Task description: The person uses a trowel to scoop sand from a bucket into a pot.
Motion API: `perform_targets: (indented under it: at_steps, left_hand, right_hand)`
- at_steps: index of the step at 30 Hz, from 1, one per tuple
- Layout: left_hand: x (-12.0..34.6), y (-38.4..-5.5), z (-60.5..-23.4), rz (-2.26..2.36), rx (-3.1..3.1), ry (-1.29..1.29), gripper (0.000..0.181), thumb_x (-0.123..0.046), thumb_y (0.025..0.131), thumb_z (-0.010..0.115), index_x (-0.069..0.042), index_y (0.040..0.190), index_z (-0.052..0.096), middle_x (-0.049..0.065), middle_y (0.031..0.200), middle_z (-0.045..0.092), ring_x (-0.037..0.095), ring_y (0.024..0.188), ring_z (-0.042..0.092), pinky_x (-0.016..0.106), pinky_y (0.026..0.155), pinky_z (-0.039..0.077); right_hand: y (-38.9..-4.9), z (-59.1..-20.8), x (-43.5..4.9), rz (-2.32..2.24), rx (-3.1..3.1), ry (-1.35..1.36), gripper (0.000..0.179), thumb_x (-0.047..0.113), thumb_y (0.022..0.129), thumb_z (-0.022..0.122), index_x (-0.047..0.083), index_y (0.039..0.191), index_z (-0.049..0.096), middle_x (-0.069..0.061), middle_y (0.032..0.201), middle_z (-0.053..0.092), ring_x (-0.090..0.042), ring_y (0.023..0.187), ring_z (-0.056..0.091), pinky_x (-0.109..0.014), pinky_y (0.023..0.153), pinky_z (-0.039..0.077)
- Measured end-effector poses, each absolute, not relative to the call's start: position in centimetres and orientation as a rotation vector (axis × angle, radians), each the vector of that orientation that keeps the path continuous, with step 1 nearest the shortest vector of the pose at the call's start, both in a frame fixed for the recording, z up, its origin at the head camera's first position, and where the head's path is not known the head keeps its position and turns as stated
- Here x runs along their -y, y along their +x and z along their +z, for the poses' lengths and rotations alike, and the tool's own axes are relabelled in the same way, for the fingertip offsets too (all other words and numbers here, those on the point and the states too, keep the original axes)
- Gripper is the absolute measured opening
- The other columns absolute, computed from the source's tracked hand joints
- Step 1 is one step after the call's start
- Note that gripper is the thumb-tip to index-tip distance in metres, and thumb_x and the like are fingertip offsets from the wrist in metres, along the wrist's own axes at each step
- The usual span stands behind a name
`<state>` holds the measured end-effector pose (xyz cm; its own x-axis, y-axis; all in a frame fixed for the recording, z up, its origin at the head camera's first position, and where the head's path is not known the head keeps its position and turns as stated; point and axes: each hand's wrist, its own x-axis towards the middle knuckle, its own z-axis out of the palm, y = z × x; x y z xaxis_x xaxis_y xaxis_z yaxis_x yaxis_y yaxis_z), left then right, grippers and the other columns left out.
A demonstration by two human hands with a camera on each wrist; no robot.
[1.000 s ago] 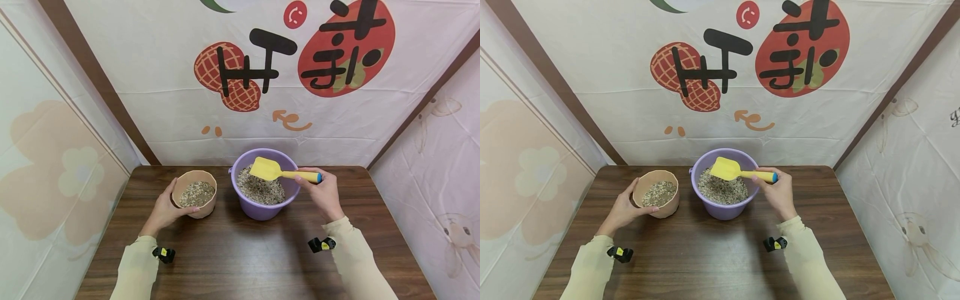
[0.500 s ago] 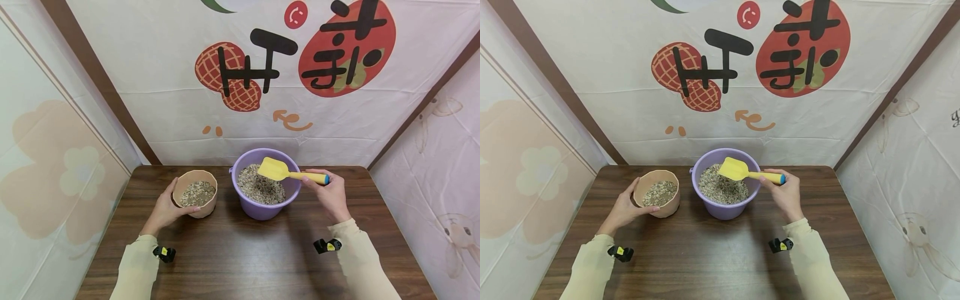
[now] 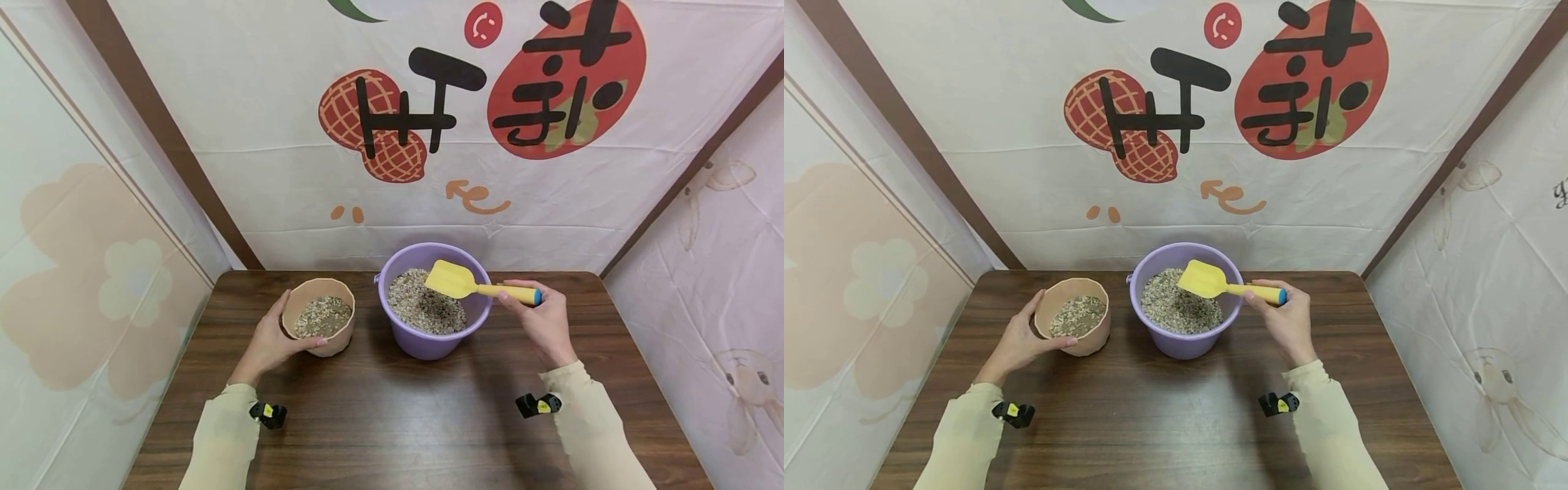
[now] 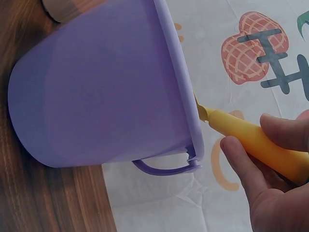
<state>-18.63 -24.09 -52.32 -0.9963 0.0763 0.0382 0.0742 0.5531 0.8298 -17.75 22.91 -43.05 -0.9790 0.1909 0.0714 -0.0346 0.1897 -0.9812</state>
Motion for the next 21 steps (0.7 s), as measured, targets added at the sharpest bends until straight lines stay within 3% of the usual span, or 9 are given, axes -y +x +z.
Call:
perform_targets:
  at_steps: [12,17,21]
  left_hand:
    - [24.0,-18.8,-51.6,1.353,-2.869,0.150,0.137,-0.050,0.065,0.095,-0.004,0.163,0.011,0.023,0.164,0.021,0.044,0.146,0.029,0.062,0.113,0.030]
    - [23.4,-19.0,-50.5,1.315,-2.903,0.155,0.138,-0.054,0.064,0.094,-0.008,0.164,0.011,0.022,0.165,0.021,0.045,0.146,0.028,0.063,0.113,0.031]
    - [22.6,-19.1,-49.5,1.331,-2.878,0.192,0.137,-0.056,0.064,0.093,-0.017,0.165,0.009,0.015,0.167,0.016,0.042,0.149,0.022,0.065,0.113,0.028]
  right_hand:
    - [-17.6,-43.3,-23.0,1.886,2.297,-0.148,0.042,0.014,0.090,0.079,-0.008,0.123,0.067,-0.021,0.115,0.068,-0.018,0.091,0.063,-0.023,0.074,0.057]
    - [-17.6,-43.2,-23.0,1.896,2.290,-0.151,0.040,0.014,0.090,0.080,-0.007,0.122,0.069,-0.013,0.110,0.070,-0.015,0.090,0.064,-0.025,0.075,0.058]
    - [-17.6,-43.3,-23.0,1.910,2.280,-0.149,0.038,0.013,0.089,0.080,-0.006,0.120,0.069,-0.009,0.106,0.071,-0.013,0.089,0.067,-0.026,0.077,0.058]
